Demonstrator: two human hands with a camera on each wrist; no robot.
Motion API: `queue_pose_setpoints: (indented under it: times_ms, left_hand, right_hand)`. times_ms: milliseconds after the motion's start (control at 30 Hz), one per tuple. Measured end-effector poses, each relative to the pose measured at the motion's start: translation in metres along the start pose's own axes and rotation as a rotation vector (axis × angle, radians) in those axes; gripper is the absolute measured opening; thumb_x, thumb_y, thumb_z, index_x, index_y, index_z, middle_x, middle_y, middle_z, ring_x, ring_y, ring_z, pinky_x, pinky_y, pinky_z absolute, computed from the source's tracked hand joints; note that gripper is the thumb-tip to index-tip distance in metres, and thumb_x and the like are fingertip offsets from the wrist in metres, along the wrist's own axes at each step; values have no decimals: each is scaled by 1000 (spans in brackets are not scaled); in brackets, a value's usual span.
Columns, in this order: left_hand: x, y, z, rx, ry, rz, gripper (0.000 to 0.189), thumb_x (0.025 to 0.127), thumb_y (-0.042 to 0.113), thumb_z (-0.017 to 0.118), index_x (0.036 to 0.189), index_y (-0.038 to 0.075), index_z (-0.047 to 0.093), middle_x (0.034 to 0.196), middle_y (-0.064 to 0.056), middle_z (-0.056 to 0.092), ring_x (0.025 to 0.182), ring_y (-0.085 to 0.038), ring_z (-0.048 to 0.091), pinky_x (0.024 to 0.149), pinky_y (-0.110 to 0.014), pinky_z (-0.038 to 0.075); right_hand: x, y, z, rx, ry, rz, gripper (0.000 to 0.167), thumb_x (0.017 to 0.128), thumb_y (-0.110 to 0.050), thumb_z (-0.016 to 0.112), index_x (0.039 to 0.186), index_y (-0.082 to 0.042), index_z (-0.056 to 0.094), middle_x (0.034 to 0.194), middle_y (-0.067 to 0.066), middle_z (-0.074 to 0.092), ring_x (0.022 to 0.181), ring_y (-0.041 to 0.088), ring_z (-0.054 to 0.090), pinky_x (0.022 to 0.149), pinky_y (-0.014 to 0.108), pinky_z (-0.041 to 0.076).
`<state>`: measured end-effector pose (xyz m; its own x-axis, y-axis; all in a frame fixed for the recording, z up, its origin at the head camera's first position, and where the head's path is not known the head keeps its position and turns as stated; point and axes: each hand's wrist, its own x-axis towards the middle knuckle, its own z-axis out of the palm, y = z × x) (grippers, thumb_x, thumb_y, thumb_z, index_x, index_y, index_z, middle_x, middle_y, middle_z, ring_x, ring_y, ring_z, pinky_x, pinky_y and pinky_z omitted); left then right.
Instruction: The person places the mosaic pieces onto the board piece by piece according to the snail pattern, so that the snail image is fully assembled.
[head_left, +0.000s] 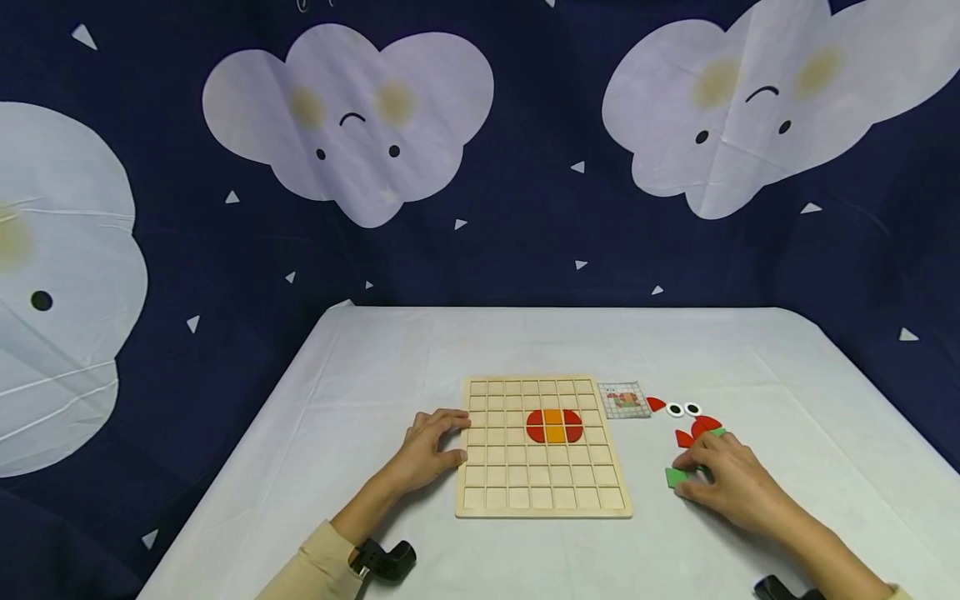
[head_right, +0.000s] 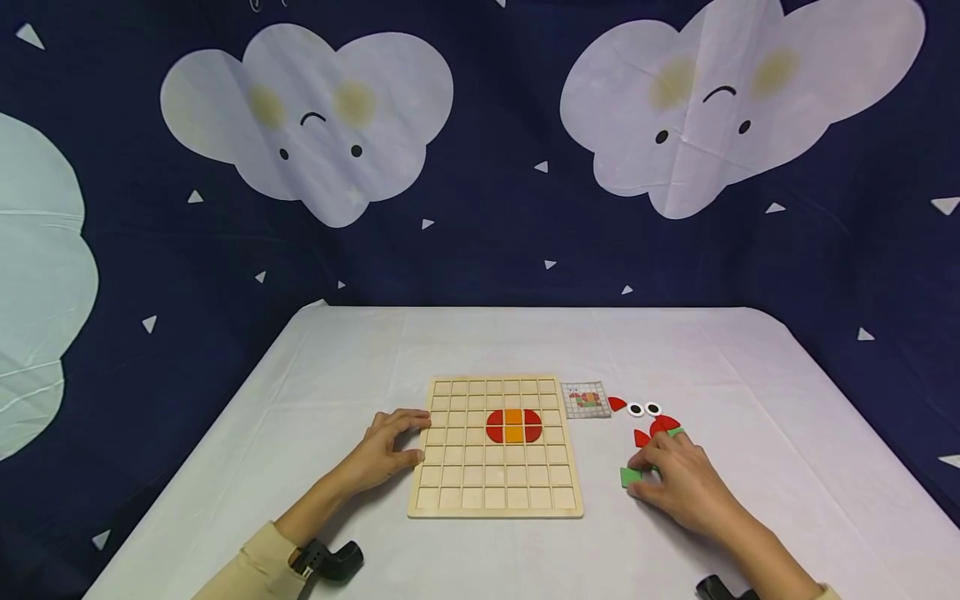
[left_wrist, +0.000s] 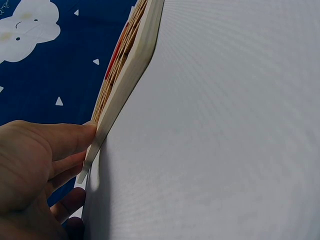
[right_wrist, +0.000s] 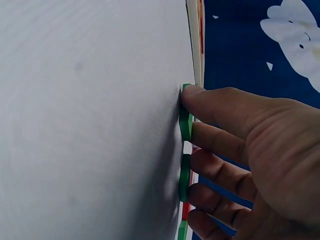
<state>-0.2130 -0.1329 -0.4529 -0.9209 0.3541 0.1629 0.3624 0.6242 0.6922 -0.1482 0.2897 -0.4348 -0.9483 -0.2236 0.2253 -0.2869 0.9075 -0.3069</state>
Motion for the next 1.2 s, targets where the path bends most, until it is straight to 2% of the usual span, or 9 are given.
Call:
queue_pose_setpoints:
  times_ms: [267,500,667,867,1033,1133,1200]
  left_hand:
    - [-1,-1,0,1,-5,0,42,78,13,72,119,9,63,133,1,56,105,-15,40,86,-35,26]
    - [-1,0,0,4,1,5,42,78,13,72,119,9,63,133,1,56,105,-16,40,86,-36,26]
    - [-1,0,-1,0,0,8,42,79,13,72,119,9,63,133,1,56,105,-16,40,86,-35,26]
    - [0,0,-1,-1,2,13,42,79,13,72,119,8,63,133,0,56,106,-16,40,86,-35,26]
    - [0,0,-1,-4,0,13,42,79,13,72,120,8,63,133,0,55,105,-16,40,85,-35,26]
    - [0,0,-1,-4,2,15,42,79,13,73,119,9,63,133,0,56,104,-15,40,85,-34,26]
    - [0,0,-1,-4,3,15,42,78,13,73,119,9,63,133,0,56,104,-15,40,84,-34,26]
  right_hand:
    - [0,-1,1,-18,13,-17,20,65,-24,81,82,-25,69,89,-8,59,90,16,47,78,38,34]
    - [7,-11,2,-14,37,-53,21,66,-26,82,82,-25,70,80,-12,50,86,9,40,78,33,33]
    - [22,-28,4,5,19,-66,19,68,-26,81,83,-25,70,86,-12,57,85,10,44,74,32,36]
    - [42,-54,11,33,31,-125,20,68,-24,81,85,-22,71,89,-9,60,90,15,48,77,36,37]
    - [59,-75,18,78,10,-163,21,68,-23,82,85,-19,72,88,-6,60,101,26,53,94,50,37]
    - [66,-84,23,83,6,-178,21,67,-25,82,85,-19,72,86,-7,59,97,22,51,93,46,38]
    - [70,-89,27,84,-1,-181,20,67,-26,82,84,-20,72,85,-9,59,87,14,46,82,37,38]
